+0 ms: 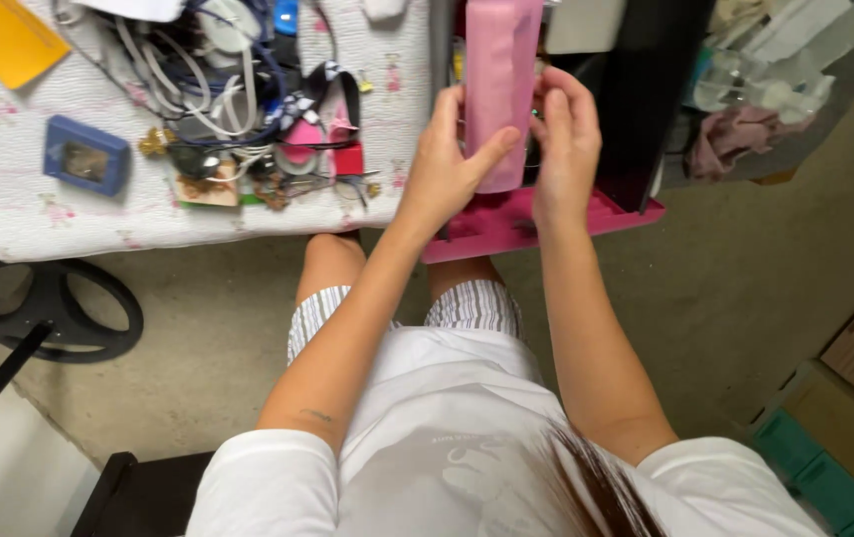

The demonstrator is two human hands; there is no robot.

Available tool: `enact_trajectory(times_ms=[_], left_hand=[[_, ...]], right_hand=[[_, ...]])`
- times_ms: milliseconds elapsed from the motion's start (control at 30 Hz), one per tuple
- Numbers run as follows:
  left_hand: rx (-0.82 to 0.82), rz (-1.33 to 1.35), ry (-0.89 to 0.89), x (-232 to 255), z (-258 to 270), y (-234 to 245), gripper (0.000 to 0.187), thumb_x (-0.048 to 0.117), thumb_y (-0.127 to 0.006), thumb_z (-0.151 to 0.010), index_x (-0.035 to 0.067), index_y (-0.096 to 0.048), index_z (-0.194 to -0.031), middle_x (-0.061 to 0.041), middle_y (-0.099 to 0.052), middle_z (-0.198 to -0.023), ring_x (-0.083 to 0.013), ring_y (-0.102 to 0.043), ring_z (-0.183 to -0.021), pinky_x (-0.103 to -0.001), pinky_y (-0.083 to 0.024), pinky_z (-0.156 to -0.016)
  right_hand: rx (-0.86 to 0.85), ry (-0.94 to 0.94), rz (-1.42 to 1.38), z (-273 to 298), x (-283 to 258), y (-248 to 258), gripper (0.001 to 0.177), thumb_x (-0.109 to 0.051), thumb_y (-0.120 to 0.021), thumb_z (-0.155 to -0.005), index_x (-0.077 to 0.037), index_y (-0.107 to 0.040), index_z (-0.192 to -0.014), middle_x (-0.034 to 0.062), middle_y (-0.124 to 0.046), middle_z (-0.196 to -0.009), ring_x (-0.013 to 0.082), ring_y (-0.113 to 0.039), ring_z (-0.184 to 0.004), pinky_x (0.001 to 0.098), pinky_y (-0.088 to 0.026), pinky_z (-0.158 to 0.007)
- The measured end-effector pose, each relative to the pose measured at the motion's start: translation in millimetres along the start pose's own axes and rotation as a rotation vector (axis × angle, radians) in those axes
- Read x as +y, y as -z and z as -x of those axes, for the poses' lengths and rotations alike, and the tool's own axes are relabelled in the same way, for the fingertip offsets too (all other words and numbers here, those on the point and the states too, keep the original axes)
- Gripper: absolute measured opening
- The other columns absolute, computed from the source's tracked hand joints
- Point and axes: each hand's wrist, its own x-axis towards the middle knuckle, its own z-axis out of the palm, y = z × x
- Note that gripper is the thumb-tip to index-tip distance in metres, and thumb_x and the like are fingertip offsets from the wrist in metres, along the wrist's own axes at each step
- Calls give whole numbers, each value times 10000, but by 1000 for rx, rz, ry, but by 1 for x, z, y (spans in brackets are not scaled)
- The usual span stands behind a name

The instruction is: Cleaning a black storage bin and then filling it with various personal items including wallets, cases, and electronics.

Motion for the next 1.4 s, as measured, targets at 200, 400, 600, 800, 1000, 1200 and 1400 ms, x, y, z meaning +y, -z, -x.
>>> enact_trajectory(times_ms=[200, 400, 600, 800, 1000, 1200, 1400], left_hand=[[-19, -87, 233, -93, -20, -129, 530, 343, -834, -833, 7, -603, -1171, -146, -752, -1035, -245, -744, -936, -359, -589, -821], [-24, -257, 281, -131, -29, -181, 461, 262, -846, -785, -7, -625, -1087, -126, -745, -896, -269, -719, -780, -373, -580, -730], [95, -463, 60, -133, -28, -183, 168, 98, -734, -867, 9, -688, -1002, -181, -733, -870, -355, -710, -826, -447, -552, -752], [182, -470, 51, -60, -22, -148, 84, 102, -716, -906, 40, -672, -942, -161, -740, -866, -379, -692, -811, -470, -525, -693], [358, -204, -89, 5, -1, -45, 105, 151, -654, -1009, 47, -642, -1006, -75, -689, -775, -190, -681, -668, -334, -530, -628], [542, -92, -35, -7, 22, 75, 156, 183, -680, -1036, 55, -649, -953, 23, -610, -707, -50, -579, -610, -251, -453, -554], [639, -88, 1, -41, 45, 198, 111, 139, -721, -974, 44, -662, -966, 1, -661, -796, -62, -583, -661, -247, -484, -580]], right_hand=[[291, 150, 464, 11, 4, 124, 383, -167, -528, -1096, 22, -549, -1428, 123, -618, -1413, 228, -579, -1336, 357, -452, -1143], [305, 156, 437, 26, 8, 158, 429, -201, -514, -1113, 14, -514, -1484, 155, -560, -1523, 269, -513, -1458, 388, -389, -1238], [219, 127, 309, 20, 12, 159, 430, -157, -514, -1110, 34, -486, -1494, 164, -522, -1551, 269, -471, -1482, 380, -345, -1261], [137, 151, 331, 5, 2, 123, 377, -75, -486, -1097, 34, -517, -1457, 142, -561, -1494, 238, -516, -1419, 363, -383, -1222], [-19, 174, 293, -10, -21, 28, 240, -79, -546, -1104, 8, -598, -1321, 87, -672, -1266, 179, -657, -1149, 334, -547, -1019], [-343, 121, 312, -12, 5, -89, 226, -116, -581, -1117, -4, -604, -1311, 74, -683, -1217, 165, -676, -1110, 313, -554, -978], [-468, 9, 372, -8, 80, -209, 222, -132, -592, -1097, -3, -626, -1274, 64, -704, -1168, 152, -678, -1073, 295, -554, -941]])
